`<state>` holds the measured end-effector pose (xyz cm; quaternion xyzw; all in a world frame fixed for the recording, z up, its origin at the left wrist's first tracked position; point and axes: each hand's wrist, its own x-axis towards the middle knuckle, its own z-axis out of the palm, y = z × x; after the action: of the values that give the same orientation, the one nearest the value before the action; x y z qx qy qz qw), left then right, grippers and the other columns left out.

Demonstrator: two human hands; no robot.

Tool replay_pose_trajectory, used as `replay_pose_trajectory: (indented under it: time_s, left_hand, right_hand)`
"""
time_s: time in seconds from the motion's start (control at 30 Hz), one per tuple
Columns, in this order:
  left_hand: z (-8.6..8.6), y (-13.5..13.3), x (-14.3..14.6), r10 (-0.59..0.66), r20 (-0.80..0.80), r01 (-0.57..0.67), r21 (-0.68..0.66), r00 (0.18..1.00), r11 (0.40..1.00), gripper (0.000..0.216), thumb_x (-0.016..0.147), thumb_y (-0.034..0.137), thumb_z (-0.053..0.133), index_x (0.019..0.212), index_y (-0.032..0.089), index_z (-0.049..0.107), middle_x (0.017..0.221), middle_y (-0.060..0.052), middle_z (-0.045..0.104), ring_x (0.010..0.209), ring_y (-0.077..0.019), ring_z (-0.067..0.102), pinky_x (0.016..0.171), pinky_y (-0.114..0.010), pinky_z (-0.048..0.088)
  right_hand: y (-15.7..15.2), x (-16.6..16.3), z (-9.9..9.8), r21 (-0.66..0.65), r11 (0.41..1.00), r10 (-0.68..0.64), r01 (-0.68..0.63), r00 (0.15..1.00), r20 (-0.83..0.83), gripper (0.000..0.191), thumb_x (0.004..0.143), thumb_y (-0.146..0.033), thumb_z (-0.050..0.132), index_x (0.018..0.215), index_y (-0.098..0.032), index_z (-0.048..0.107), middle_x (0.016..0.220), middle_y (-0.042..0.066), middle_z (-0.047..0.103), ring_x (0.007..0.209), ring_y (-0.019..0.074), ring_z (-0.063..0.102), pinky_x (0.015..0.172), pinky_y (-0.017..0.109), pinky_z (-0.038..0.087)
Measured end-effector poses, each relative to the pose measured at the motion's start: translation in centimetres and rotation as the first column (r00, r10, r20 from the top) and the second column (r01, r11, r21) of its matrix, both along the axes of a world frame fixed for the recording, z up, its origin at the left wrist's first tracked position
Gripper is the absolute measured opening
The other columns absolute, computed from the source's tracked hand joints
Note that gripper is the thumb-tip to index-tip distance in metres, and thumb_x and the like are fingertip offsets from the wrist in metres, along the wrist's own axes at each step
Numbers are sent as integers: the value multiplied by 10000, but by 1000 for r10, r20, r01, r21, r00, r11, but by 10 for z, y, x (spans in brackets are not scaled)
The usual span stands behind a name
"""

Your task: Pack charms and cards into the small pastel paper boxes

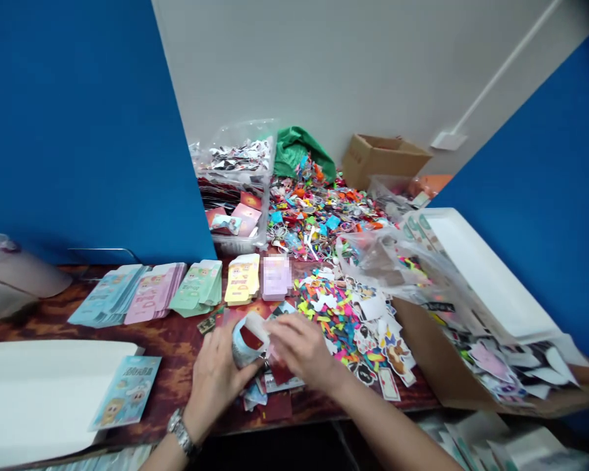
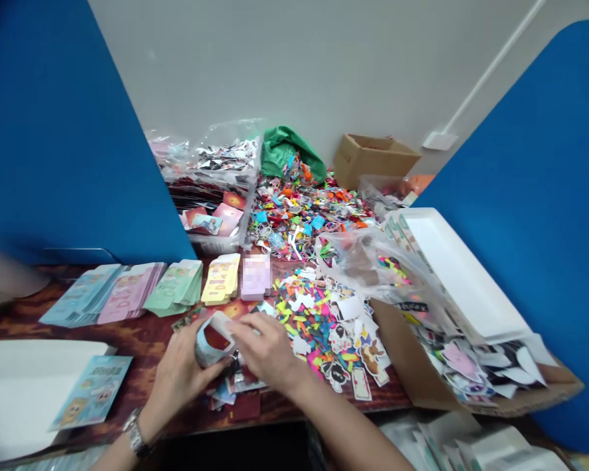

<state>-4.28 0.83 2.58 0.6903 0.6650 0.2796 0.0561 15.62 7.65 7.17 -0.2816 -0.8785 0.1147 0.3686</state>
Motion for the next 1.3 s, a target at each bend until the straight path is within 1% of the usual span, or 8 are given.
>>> replay_pose_trajectory:
  time_s: [0.1,0.17,0.3,0.5,0.73,0.93,1.1,1.3]
  left_hand:
    - [1,3,-6,14,112,-10,-35,994,999,830,728,592,669,1357,156,347,1258,-159,548,1147,-325,550,933,-468,484]
    - [4,4,-6,20,169,-8,-71,985,997,848,720,571,680,1373,167,320,1301,-161,521,1189,-327,533,962,-477,472]
    - [7,6,3,-44,197,69,-122,979,990,772,751,492,660,1367,178,317,1284,-154,529,1182,-329,535,950,-490,478]
    - [3,6,6,-90,195,118,-137,977,983,756,767,409,650,1393,199,282,1258,-137,541,1148,-325,547,935,-509,483]
    - [2,10,10,-90,207,114,-106,974,988,745,776,467,645,1381,188,313,1230,-136,546,1137,-320,555,925,-480,485]
    - [8,12,19,-137,191,154,-78,972,985,729,781,380,649,1408,223,314,1212,-106,561,1107,-285,558,935,-426,464]
    - [10,18,25,-150,139,161,-66,979,985,731,781,330,629,1433,221,319,1179,-103,563,1058,-284,535,888,-412,466]
    - [14,26,44,-108,-22,107,-40,994,993,702,783,242,593,1438,214,340,1105,-96,542,963,-266,501,797,-377,472]
  right_hand:
    - [28,47,-7,-125,967,-218,223,974,55,259,953,-214,480,1161,-225,633,1022,64,687,945,186,627,834,318,497]
    - [51,78,-19,-199,869,-412,454,885,217,263,945,-262,481,1149,-219,642,1069,77,675,986,205,624,866,330,488]
    - [78,111,-46,-230,766,-475,600,770,427,311,799,-275,657,1101,-205,661,1139,120,639,1096,284,571,899,380,454]
    - [73,122,-42,-296,761,-442,578,795,414,157,879,-307,528,871,-204,645,835,43,661,829,201,609,749,294,442]
    - [58,136,-33,-401,737,-354,545,816,458,264,894,-379,502,1051,-200,616,689,-27,604,621,141,557,576,227,390]
    - [50,128,-37,-327,740,-354,587,754,553,195,877,-302,526,722,-200,583,653,-5,544,664,156,524,597,244,324]
    - [49,128,-7,-219,848,-310,482,787,533,289,957,-379,420,776,-205,564,774,24,574,737,167,534,640,253,348]
    - [33,98,46,-302,912,-131,277,895,426,328,977,-363,428,711,-200,529,628,-29,523,576,116,465,571,231,306]
